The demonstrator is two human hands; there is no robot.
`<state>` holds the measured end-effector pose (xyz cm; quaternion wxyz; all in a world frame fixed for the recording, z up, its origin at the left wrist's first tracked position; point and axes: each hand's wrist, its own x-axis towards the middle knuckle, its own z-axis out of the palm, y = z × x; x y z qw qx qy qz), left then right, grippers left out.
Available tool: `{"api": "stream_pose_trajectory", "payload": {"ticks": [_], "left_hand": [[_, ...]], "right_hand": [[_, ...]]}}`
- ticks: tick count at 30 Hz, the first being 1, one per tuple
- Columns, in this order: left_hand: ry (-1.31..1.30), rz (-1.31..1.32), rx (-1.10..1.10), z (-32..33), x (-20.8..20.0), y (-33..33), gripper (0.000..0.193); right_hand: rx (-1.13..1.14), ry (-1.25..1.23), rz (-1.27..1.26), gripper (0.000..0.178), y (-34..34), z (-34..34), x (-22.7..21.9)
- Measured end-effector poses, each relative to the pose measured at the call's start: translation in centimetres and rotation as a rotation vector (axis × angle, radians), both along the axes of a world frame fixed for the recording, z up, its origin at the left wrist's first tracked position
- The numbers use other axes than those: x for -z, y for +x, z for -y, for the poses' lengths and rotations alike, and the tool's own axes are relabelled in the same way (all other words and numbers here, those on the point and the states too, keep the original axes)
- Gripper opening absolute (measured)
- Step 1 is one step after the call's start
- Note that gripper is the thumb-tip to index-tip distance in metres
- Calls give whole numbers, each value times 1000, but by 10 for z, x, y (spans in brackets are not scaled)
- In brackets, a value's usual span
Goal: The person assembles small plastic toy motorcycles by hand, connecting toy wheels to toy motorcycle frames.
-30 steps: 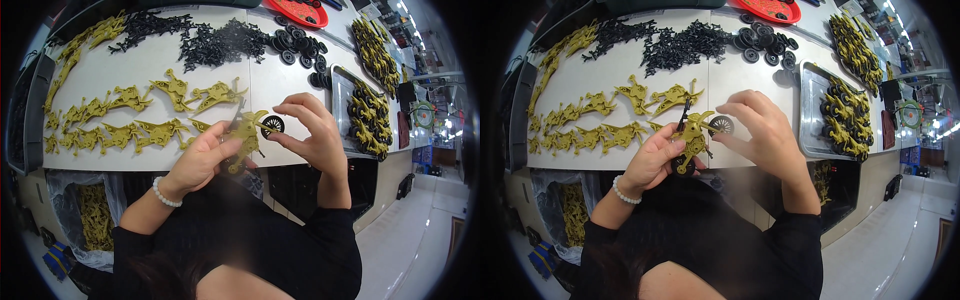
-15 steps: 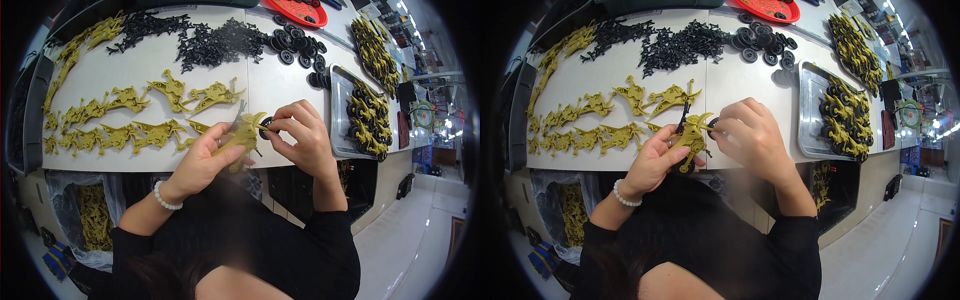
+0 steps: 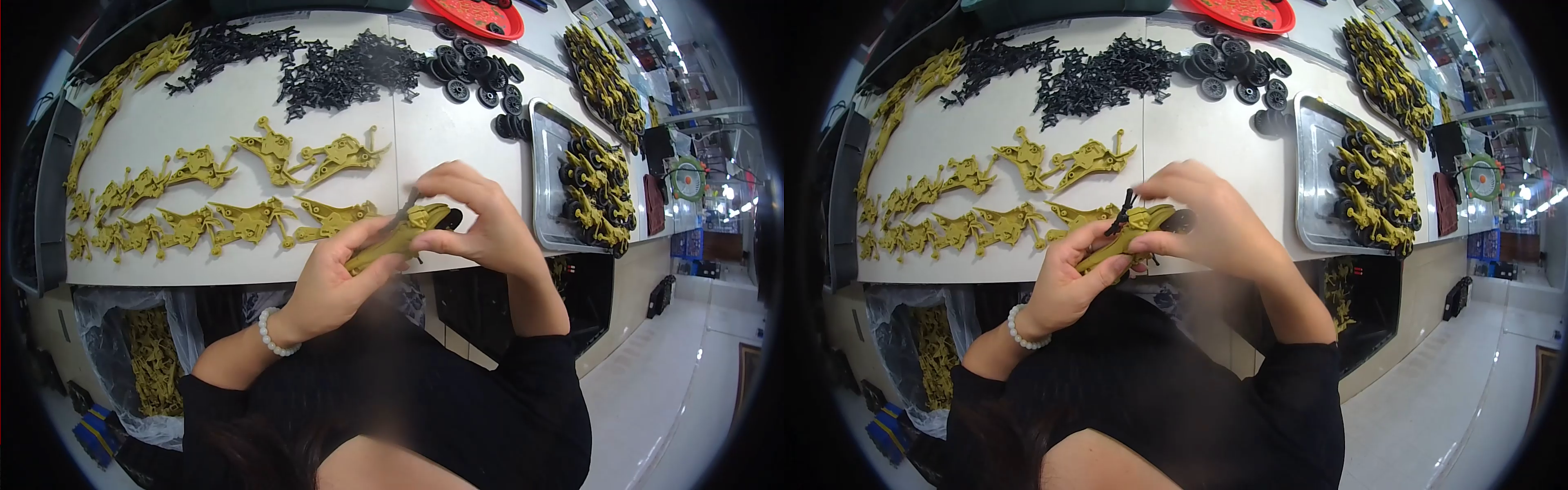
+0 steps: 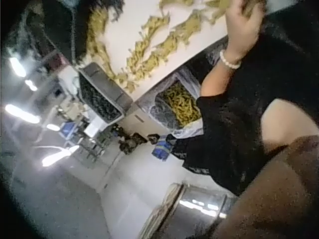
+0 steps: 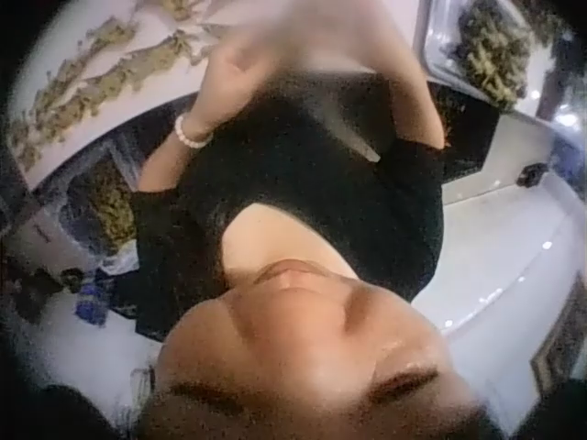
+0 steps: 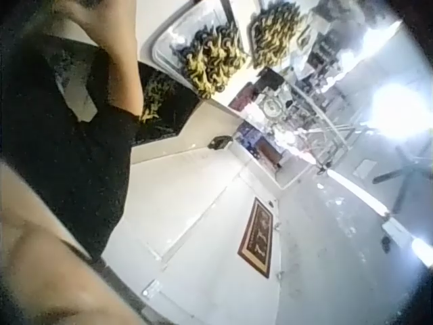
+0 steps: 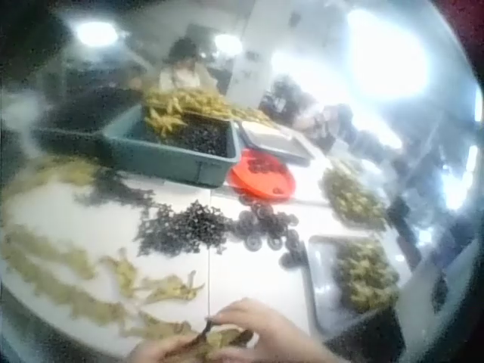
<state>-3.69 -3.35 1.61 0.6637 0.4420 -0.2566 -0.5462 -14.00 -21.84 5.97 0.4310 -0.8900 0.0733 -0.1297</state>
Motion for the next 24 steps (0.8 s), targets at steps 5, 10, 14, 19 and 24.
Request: {"api": "stream_pose_trajectory", "payload": {"ticks": [5,10,14,19,24], "left_hand": [[44,129,-51,-4,4,-1,33],[57,125,-29,-4,4,-1,25],[68,130,14,3,0,7,25],[110,-19,82,7,6,11,21],[-49,-295,-137,5,14,8,22]], "right_hand": [[-123,89,19,31,1,-3,6],[-84,172,15,29,-7,-10,18],[-63,269,-63,27,-8,-7,11],[-39,434,-82,32,-5,-5,6],[73,562,-12,35,-19,-6,18]]}}
